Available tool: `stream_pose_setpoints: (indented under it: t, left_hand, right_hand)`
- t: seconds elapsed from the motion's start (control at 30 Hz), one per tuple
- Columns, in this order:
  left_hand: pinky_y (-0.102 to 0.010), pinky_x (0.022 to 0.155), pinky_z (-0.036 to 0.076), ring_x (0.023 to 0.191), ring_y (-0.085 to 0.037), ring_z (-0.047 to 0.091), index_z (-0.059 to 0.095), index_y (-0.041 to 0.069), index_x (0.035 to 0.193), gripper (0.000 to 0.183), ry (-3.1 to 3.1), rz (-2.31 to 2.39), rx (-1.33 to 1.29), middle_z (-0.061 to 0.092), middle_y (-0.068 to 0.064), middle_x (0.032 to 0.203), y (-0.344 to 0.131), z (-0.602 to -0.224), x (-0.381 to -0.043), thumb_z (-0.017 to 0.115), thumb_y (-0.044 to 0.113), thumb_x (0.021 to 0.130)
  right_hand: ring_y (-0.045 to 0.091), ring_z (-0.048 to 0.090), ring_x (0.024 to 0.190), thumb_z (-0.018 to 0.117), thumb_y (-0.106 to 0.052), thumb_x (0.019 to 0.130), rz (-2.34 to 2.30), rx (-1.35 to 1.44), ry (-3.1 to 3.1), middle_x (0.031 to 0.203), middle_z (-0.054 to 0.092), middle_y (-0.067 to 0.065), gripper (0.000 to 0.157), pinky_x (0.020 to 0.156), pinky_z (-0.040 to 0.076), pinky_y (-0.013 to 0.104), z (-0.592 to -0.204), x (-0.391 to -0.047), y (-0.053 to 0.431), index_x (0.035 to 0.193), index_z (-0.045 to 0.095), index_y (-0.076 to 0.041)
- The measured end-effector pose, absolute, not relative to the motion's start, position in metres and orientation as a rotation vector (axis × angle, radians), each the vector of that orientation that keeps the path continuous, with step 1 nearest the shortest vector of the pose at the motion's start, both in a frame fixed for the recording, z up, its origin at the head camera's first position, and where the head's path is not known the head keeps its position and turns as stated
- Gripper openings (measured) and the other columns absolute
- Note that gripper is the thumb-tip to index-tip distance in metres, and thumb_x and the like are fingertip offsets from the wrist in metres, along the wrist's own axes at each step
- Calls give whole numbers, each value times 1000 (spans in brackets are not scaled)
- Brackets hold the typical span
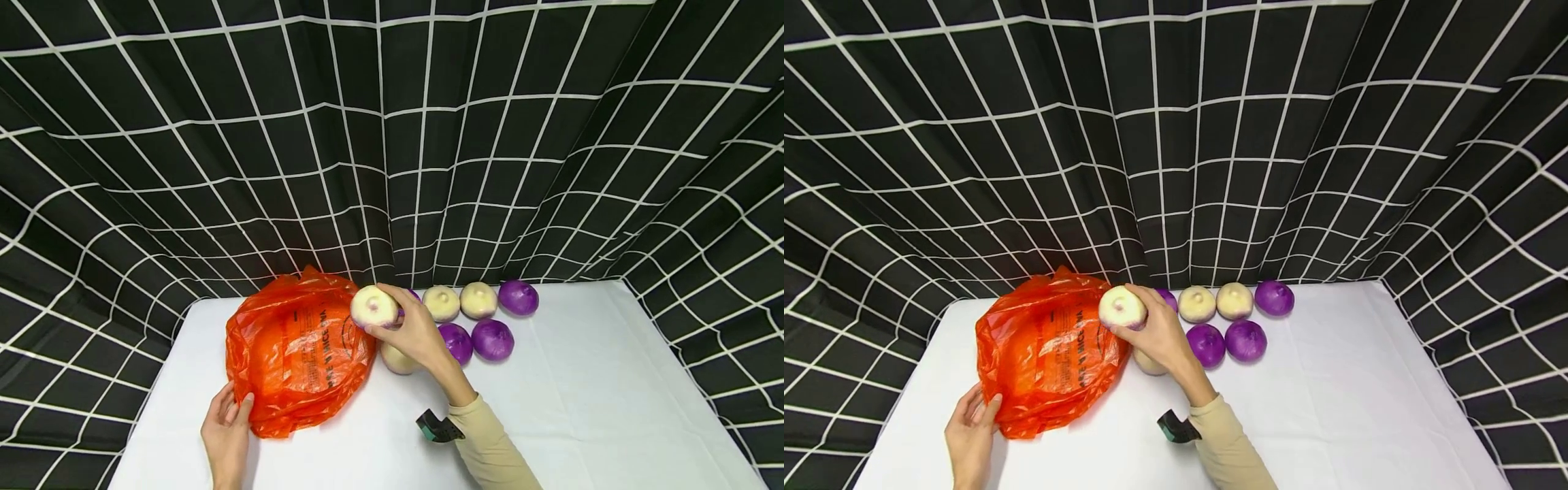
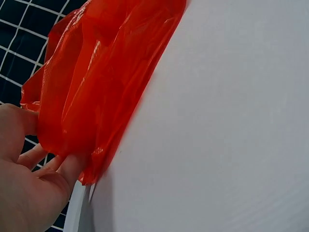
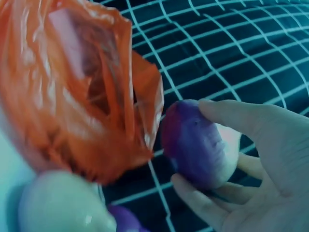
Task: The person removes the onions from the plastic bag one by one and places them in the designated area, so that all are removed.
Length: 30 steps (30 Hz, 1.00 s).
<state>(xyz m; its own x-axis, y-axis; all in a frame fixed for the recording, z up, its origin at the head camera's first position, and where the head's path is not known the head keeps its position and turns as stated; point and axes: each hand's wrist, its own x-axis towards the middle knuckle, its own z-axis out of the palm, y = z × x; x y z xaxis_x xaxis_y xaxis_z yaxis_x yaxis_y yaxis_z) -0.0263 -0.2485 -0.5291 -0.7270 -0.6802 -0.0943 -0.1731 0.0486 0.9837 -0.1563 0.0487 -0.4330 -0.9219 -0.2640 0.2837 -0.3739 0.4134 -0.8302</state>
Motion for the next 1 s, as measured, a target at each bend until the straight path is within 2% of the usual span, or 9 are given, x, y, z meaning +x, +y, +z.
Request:
stream_pose_setpoints:
  t: [0.17, 0.27, 0.5, 0.57, 0.67, 0.77, 0.9, 1.0]
  left_hand:
    - [-4, 76, 47, 87, 15, 59, 48, -5, 138, 52, -1886, -1787, 819, 56, 18, 101, -253, -528, -27, 68, 2, 90]
    - [-3, 76, 46, 86, 17, 57, 47, -4, 140, 54, -1924, -1768, 835, 54, 12, 107, -256, -526, -27, 68, 3, 91]
    - [-2, 77, 44, 91, 16, 52, 45, -1, 144, 57, -2008, -1730, 810, 49, -22, 134, -257, -524, -27, 67, 3, 92]
    - [-1, 76, 43, 90, 18, 50, 45, -1, 144, 56, -2058, -1685, 811, 48, -27, 137, -256, -525, -25, 66, 4, 92]
    - [1, 74, 41, 86, 22, 47, 45, -2, 143, 56, -2098, -1621, 836, 48, -29, 136, -256, -527, -20, 66, 3, 92]
    - [1, 73, 41, 85, 21, 47, 46, 0, 143, 55, -2102, -1580, 857, 49, -27, 135, -257, -528, -20, 66, 4, 92]
    - [1, 74, 41, 88, 18, 48, 46, 3, 144, 55, -2109, -1574, 841, 50, -24, 136, -258, -526, -24, 66, 6, 93]
    - [0, 72, 42, 86, 18, 49, 46, 4, 144, 55, -2139, -1558, 841, 50, -22, 137, -258, -524, -26, 65, 6, 93]
  right_hand:
    - [25, 56, 118, 86, -15, 75, 1634, 504, -2511, 135, 56, 10, 71, 94, 51, 39, -441, -155, 73, 138, 53, -8]
    - [26, 55, 120, 85, -14, 76, 1647, 461, -2511, 137, 54, 10, 72, 96, 50, 40, -444, -151, 90, 140, 52, -9]
    - [29, 61, 110, 87, -15, 75, 1540, 304, -2524, 134, 55, 15, 74, 85, 56, 38, -448, -142, 136, 140, 52, -9]
    - [29, 63, 105, 87, -14, 75, 1512, 248, -2536, 131, 56, 16, 73, 84, 56, 35, -450, -139, 150, 139, 52, -8]
    - [30, 63, 97, 86, -9, 74, 1515, 200, -2532, 128, 56, 19, 73, 81, 56, 26, -456, -136, 166, 138, 52, -4]
    - [31, 60, 101, 85, -6, 75, 1561, 178, -2500, 131, 54, 22, 72, 79, 53, 17, -459, -136, 178, 138, 50, 1]
    - [32, 55, 113, 83, -8, 77, 1586, 96, -2458, 136, 52, 20, 73, 81, 49, 10, -460, -135, 193, 141, 48, -1]
    - [29, 54, 116, 83, -10, 78, 1559, -8, -2447, 136, 52, 18, 74, 81, 47, 7, -463, -131, 205, 142, 47, -4]
